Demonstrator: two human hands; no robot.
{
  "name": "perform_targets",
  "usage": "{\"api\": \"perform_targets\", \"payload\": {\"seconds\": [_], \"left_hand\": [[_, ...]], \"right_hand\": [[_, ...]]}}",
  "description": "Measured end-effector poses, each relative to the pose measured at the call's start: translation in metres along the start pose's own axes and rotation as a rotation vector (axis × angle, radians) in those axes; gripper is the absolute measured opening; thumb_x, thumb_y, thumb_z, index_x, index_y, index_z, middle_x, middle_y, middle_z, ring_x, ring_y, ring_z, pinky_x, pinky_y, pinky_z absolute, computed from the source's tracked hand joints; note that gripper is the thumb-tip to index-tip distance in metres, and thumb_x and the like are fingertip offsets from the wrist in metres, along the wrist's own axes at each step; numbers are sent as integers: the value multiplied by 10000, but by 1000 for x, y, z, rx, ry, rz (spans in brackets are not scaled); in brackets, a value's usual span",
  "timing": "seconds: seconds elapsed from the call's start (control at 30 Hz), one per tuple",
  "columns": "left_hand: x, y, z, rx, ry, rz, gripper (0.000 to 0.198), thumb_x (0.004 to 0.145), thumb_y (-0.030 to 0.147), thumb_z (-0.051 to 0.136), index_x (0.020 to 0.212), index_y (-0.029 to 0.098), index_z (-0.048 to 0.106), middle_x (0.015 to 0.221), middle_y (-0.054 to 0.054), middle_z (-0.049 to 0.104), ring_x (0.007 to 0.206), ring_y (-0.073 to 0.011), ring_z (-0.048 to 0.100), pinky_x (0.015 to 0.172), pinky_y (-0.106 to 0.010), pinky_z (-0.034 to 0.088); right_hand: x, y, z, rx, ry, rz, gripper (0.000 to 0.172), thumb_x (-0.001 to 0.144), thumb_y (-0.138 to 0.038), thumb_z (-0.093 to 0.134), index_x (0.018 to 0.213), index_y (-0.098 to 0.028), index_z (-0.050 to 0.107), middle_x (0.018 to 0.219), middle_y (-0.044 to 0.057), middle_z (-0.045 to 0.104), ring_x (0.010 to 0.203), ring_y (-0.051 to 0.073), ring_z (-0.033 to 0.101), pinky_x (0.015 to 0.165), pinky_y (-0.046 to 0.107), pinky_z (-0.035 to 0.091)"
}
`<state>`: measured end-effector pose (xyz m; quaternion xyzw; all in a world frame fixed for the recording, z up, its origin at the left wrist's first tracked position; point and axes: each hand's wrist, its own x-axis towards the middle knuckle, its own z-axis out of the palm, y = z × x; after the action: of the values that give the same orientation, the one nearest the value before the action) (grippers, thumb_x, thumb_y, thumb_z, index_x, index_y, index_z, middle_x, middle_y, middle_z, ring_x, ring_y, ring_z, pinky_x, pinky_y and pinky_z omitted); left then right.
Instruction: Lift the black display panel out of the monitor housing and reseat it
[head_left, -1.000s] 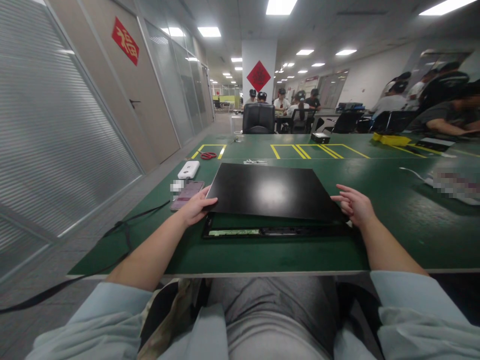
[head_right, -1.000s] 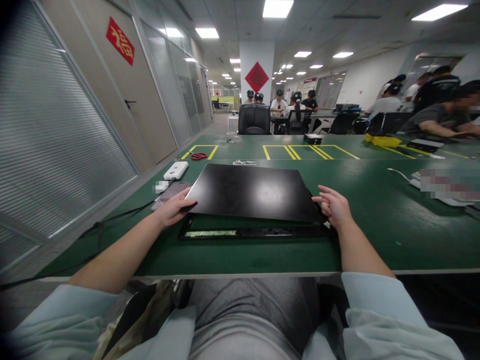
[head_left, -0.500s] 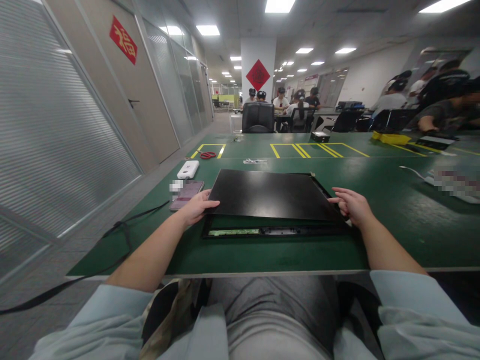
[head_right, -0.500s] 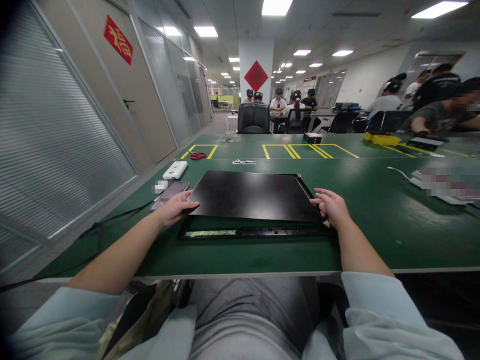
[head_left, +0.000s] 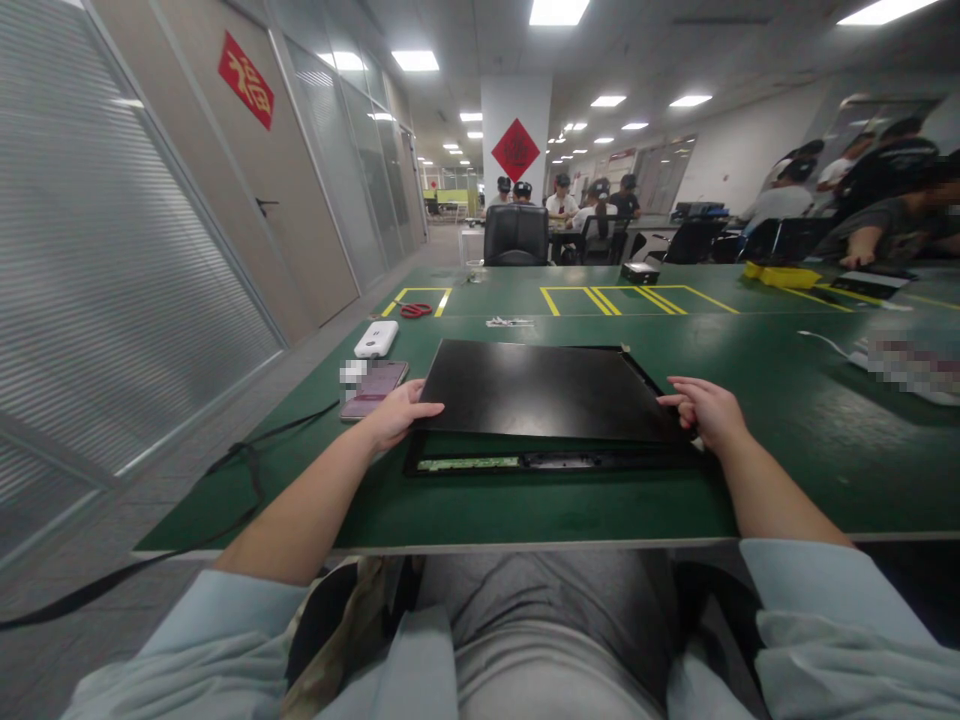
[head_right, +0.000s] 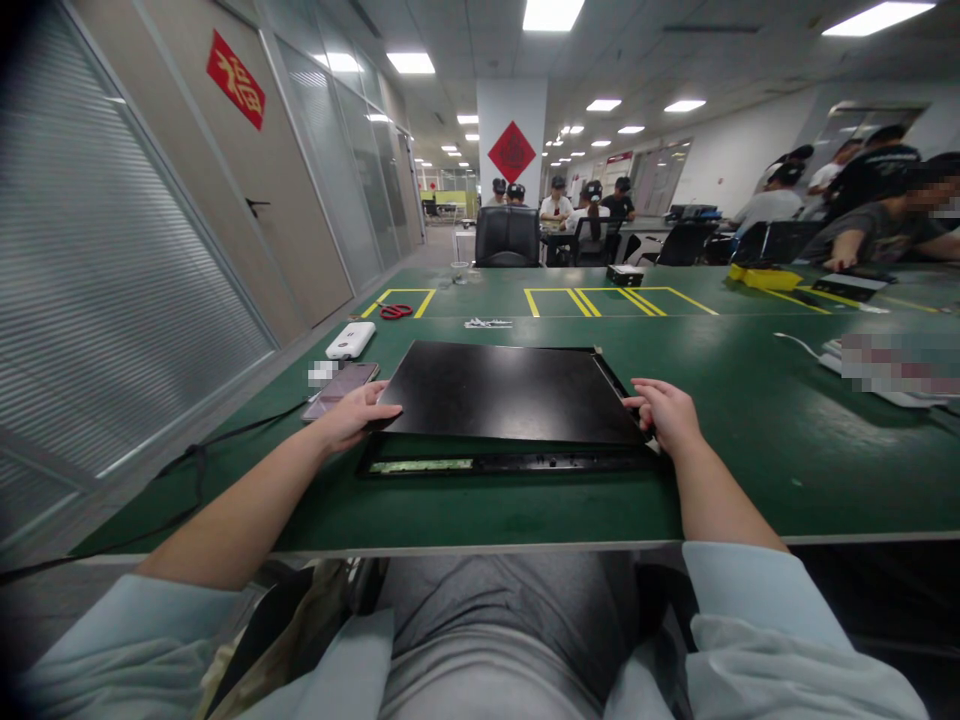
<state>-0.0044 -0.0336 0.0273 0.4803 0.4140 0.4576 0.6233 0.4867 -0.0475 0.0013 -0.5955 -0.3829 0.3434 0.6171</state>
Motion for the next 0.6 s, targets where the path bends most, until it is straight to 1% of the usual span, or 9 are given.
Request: {"api": "perform_targets", "payload": {"seconds": [0.17,0.4,0.6], "left_hand": [[-1,0,0,17,-17,-2,568,576,90,966,1079,165,713,1051,-92,841,959,-272,810,858,-344,637],[-1,-1,1,34,-19,-8,561,584,125,984,1079,147,721,1059,-117,835,1017,-293,798,936,-381,615],[0,-3,0,40,6,1,545,578,128,987,1053,156,721,1075,-111,835,1012,-290,799,930,-381,617]], "right_hand": [[1,1,-1,-6,17,-6,138,737,-263,736,855,-209,692,567,63,714,333,85,381,322,223,361],[3,2,-1,-14,52,-15,121,740,-248,734,838,-209,675,567,67,709,330,87,382,329,225,343],[1,0,0,-18,68,-2,119,731,-250,722,833,-214,672,562,59,707,331,82,364,330,223,334]]}}
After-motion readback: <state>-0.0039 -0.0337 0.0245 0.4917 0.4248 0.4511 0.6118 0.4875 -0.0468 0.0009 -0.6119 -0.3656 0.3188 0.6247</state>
